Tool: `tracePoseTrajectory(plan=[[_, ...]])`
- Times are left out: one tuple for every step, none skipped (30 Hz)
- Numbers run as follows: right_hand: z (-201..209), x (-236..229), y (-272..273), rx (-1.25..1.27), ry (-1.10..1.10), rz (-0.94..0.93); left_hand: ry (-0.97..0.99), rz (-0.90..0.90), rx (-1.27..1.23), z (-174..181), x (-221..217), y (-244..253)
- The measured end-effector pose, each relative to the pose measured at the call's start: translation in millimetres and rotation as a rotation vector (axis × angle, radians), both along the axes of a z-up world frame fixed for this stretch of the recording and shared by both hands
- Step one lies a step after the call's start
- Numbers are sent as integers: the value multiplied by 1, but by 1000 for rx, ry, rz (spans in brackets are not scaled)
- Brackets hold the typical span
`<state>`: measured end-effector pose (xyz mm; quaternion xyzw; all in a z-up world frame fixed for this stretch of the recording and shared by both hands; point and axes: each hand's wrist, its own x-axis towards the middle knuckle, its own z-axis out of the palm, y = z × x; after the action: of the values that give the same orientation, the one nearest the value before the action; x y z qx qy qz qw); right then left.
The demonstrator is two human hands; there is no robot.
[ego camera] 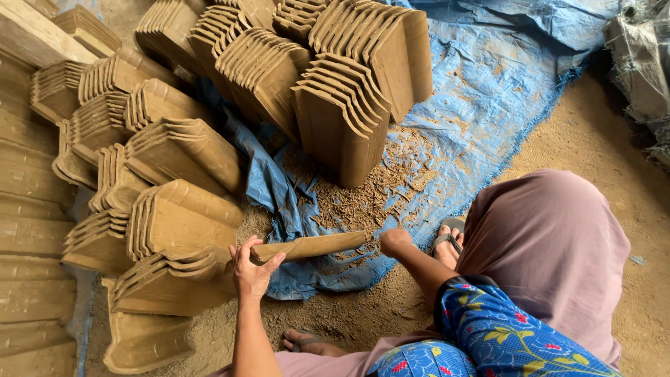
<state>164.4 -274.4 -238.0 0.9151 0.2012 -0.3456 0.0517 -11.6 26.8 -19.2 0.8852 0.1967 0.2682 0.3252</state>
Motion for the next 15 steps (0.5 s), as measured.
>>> tracePoseTrajectory(plan=[[6, -3, -8, 5, 1, -5, 1, -5, 5, -1, -2, 0], [13, -5, -16, -10, 32, -111, 25, 15, -1, -1, -4, 0], [19, -6, -24, -25, 59, -217, 45, 34, -8, -2, -4, 0], [15, 2, -7, -20, 57, -222, 43, 29, -3, 1, -2, 1], [9, 7, 7, 145, 1, -346, 79, 64, -37, 2, -2, -1], [3, 11, 22, 310, -56, -468, 115, 98, -70, 3, -2, -3], [66, 0, 42, 308, -56, -470, 116, 96, -73, 1, -2, -1], [133, -14, 60, 419, -51, -417, 133, 105, -62, -2, -1, 1], [202, -32, 71, 529, -47, -363, 149, 114, -52, -5, 0, 3], [219, -48, 78, 526, -47, -367, 151, 110, -55, -7, 0, 3], [236, -63, 85, 638, -93, -256, 161, 122, -64, -8, 1, 3], [253, -77, 93, 748, -139, -144, 172, 134, -73, -10, 2, 4], [255, -82, 94, 748, -137, -145, 173, 134, -72, -7, 2, 1], [258, -87, 95, 775, -140, -78, 190, 147, -71, -4, 2, -1], [260, -91, 97, 803, -144, -12, 207, 158, -69, 0, 3, -3]])
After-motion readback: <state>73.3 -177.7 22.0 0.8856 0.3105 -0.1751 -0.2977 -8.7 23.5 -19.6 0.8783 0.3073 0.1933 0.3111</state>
